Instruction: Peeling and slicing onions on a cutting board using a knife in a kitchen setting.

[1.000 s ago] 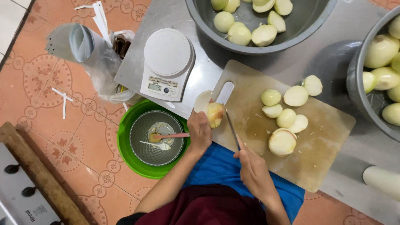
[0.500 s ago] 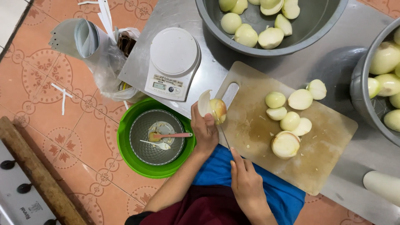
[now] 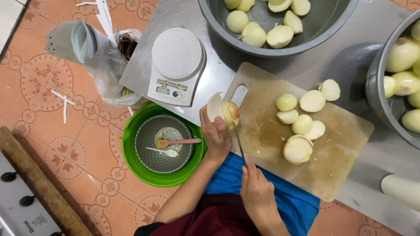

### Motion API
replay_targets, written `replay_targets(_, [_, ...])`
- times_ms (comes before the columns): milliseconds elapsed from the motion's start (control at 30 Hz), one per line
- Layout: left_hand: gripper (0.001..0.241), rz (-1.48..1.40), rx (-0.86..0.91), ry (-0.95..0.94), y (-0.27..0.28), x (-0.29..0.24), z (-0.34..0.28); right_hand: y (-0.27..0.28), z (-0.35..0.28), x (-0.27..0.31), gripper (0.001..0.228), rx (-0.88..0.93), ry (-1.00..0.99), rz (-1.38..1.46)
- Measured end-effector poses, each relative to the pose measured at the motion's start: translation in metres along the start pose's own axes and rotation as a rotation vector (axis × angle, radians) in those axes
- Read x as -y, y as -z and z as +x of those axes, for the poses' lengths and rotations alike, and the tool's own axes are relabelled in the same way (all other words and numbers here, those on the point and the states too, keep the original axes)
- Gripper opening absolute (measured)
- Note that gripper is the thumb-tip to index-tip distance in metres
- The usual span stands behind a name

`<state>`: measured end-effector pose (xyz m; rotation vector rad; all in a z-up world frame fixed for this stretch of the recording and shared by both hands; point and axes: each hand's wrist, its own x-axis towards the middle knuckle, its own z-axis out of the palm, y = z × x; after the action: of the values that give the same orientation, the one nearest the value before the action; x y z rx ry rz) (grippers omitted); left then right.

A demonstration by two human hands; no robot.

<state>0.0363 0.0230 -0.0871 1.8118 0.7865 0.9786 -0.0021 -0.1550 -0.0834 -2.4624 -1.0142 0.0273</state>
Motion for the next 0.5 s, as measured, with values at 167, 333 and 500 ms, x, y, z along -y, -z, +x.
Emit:
replay_targets(167, [0.055, 0.009, 0.005, 0.027, -0.005, 0.001, -0.001, -0.011, 0.004, -0.009, 0.023, 0.036, 0.0, 0.021])
replay_targets(333, [0.054, 0.038, 0.041, -0.003, -0.005, 0.004, -0.002, -0.015, 0.006, -0.014, 0.018, 0.102, -0.045, 0.09])
replay_targets(500, [0.04, 0.088, 0.045, -0.127, -0.006, 0.008, 0.002, -0.008, 0.019, -0.01, 0.016, 0.151, -0.097, 0.197])
